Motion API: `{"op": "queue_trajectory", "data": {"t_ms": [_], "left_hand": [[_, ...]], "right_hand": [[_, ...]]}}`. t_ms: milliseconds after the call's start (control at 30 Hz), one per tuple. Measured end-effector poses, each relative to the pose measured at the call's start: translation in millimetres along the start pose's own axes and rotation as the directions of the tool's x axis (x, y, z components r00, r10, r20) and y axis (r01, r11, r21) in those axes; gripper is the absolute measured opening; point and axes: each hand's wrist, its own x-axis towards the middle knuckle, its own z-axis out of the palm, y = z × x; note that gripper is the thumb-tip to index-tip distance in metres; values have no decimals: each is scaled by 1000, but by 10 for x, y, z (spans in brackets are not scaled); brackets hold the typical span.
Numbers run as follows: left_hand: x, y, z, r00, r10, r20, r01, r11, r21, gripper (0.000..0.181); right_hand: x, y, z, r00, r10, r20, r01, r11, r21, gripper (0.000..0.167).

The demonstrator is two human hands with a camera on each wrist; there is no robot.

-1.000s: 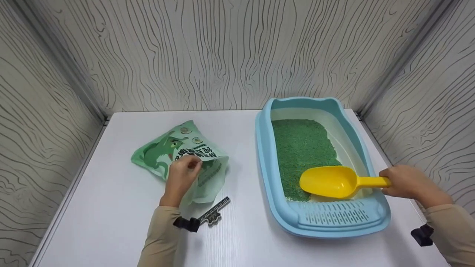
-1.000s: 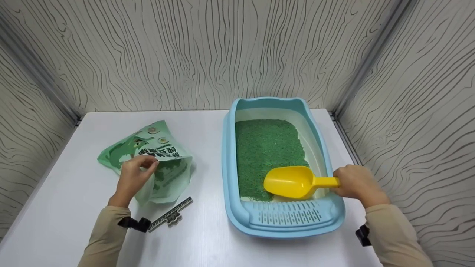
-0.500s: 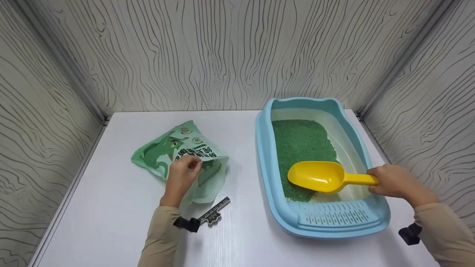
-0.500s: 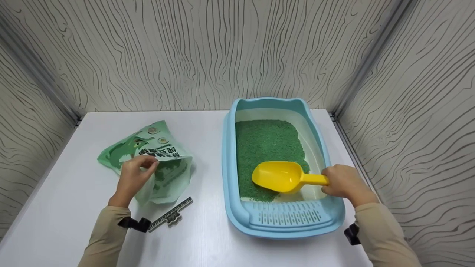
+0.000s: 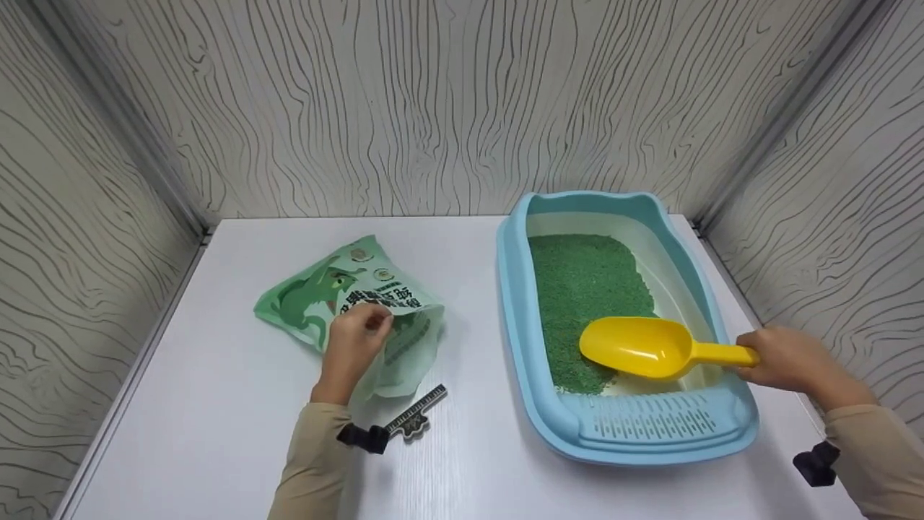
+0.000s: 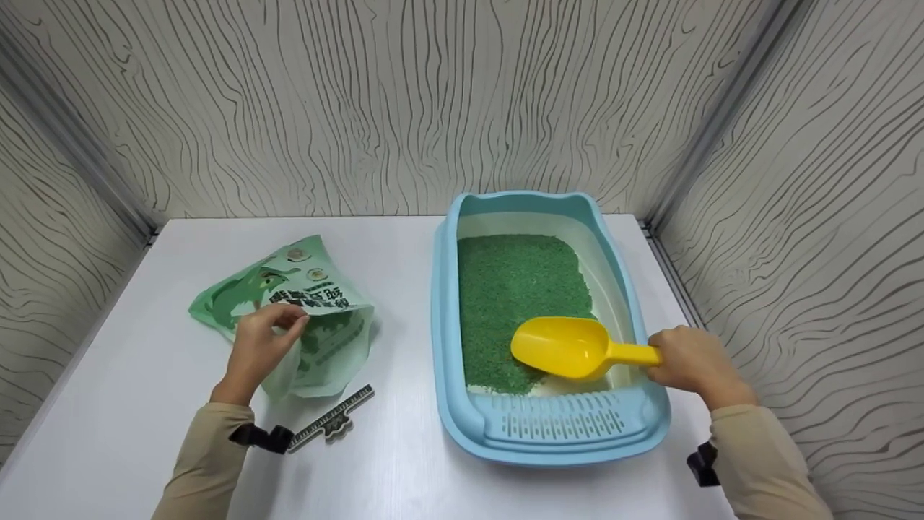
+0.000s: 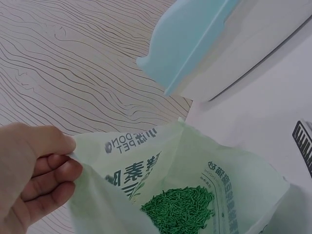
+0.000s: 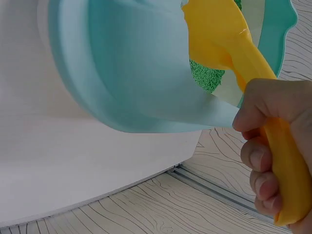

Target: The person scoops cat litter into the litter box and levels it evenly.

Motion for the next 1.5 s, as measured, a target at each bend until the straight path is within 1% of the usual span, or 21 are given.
{"op": "queue_trajectory", "data": {"t_ms": [167,267,433,533,667,833,1000,1200,1333,1433,1500], "left_hand": [[-1,0,3,1000,0,-12,0,1000,-4,4],[1,4,3,1000,6,-8,-6,1000,-5,4],[-1,12,2,1000,0,-1,0,1000,14,4],[-1,8,10,1000,2,-9,-2,1000,17,2],[3,-4,22,1000,6,-22,-6,1000,13,4],[6,-10,16,1000,1,-14,-1,1000,-1,4],[8,-9,11,1000,-4,-8,3,1000,-7,4],[6,-6,7,1000,-5,-4,5,1000,-2,5],[0,8,6,1000,-4,-7,4,1000,9,2],[-4,19,5,1000,-5,-14,5,1000,19,5],[-4,21,5,1000,-8,-11,8,1000,21,5]], "right_hand": [[14,-100,51,999,-33,-14,33,999,-11,11],[36,-161,91,998,-64,-19,64,998,-21,11],[65,-170,92,994,-98,-38,96,994,-57,9],[63,-130,45,995,-85,-45,80,992,-97,9],[34,-54,-29,996,-79,-48,72,988,-133,8],[-15,17,-142,997,-69,-45,62,988,-139,10],[-55,72,-224,998,-40,-54,31,987,-160,13],[-65,56,-157,999,-29,-28,24,987,-160,14],[-60,53,-120,998,-27,-53,20,990,-138,13],[-40,37,-97,996,-30,-80,21,995,-101,13],[-21,17,-74,997,-27,-78,21,997,-78,13]]}}
